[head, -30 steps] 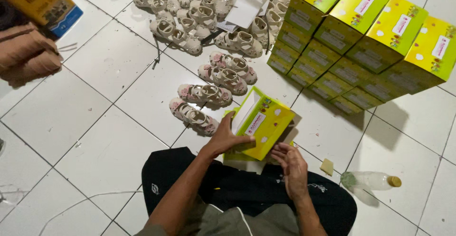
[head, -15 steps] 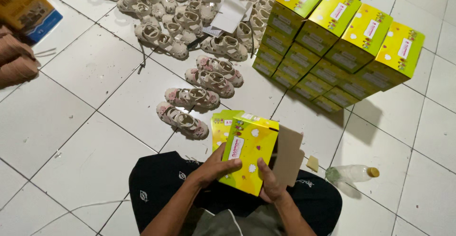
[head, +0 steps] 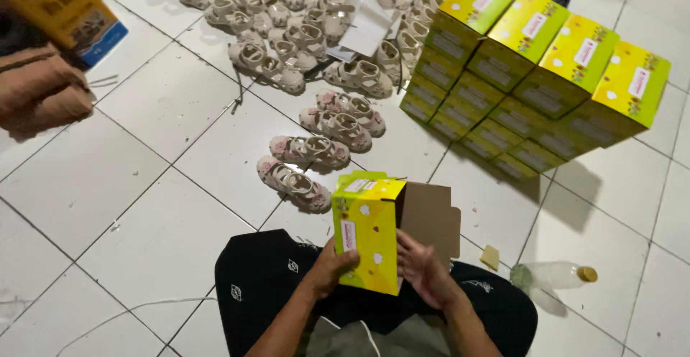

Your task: The person sits on the floor and repeatedly picks up pairs of small children's shoes, places them into yellow shoe boxes, and stacks the closed boxes. The person handles the shoes and boxes by hand without using additional tools.

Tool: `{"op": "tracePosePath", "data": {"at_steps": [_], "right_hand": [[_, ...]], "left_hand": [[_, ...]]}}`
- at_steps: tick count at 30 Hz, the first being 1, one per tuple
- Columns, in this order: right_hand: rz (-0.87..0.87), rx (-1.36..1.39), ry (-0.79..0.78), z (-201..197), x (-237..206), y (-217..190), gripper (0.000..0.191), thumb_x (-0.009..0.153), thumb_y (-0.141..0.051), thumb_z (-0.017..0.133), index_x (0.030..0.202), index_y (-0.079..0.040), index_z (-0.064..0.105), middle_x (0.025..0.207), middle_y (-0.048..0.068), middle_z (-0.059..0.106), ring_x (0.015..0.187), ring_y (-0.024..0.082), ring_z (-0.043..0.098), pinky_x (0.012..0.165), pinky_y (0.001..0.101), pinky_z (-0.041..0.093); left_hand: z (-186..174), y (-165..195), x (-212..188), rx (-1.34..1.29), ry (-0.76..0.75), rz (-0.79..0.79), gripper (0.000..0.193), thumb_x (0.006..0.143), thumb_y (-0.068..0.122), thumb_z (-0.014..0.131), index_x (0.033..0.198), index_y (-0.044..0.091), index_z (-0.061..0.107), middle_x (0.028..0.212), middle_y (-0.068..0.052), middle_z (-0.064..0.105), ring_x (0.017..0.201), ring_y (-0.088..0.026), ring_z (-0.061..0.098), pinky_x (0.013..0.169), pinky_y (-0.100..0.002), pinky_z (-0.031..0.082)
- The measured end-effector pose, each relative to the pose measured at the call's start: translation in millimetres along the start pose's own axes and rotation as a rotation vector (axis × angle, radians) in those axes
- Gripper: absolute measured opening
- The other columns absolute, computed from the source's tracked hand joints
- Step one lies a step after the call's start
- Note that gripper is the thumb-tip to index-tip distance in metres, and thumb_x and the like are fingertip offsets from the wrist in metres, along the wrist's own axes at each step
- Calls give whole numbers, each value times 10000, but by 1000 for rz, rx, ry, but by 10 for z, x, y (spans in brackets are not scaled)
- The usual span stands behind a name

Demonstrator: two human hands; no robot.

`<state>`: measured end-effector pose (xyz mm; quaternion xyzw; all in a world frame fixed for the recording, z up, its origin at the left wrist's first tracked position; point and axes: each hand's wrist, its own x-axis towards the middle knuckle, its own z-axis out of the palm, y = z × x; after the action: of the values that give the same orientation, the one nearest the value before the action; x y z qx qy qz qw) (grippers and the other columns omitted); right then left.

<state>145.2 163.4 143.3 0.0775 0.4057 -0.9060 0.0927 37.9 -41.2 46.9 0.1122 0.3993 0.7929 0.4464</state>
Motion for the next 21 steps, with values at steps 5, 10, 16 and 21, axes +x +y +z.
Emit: {"op": "tracePosePath", "data": {"at_steps": [5, 10, 16, 21], "right_hand": [[53, -1309, 335, 33, 152, 60, 453, 950, -258, 644, 1360, -66, 630, 1123, 172, 766, 1018, 356, 717, 860, 434, 570], [-403, -1643, 237, 19, 454, -29, 371, 907, -149, 694, 1254, -30, 648, 1149, 196, 727, 928, 403, 709, 801, 456, 559], [-767, -1754, 419, 87, 347, -453, 432, 918, -287, 718, 1295, -101, 618, 1210, 146, 724, 1065, 312, 727, 912, 406, 583], [-710, -1927, 627, -304, 411, -510, 636, 841, -276, 721, 1394, -21, 539, 1158, 266, 721, 954, 406, 697, 751, 439, 554]], "left_hand": [[-266, -4, 217, 243, 487, -113, 745, 991, 468, 673, 1567, 93, 386, 1229, -448, 404, 988, -516, 350, 852, -551, 303], [-107, 41, 641, 684, 589, 68, 962, 956, 543, 676, 1578, -29, 217, 1603, -275, 335, 1466, -334, 369, 1174, -404, 327], [84, 26, 799, 815, 638, -179, 1018, 870, 639, 596, 1602, 25, 244, 1670, -269, 178, 1449, -381, 394, 1174, -394, 343], [167, -136, 1065, 1163, 608, 19, 1088, 894, 578, 775, 1532, -66, 173, 1572, -340, 285, 1476, -484, 296, 1143, -474, 313]]}}
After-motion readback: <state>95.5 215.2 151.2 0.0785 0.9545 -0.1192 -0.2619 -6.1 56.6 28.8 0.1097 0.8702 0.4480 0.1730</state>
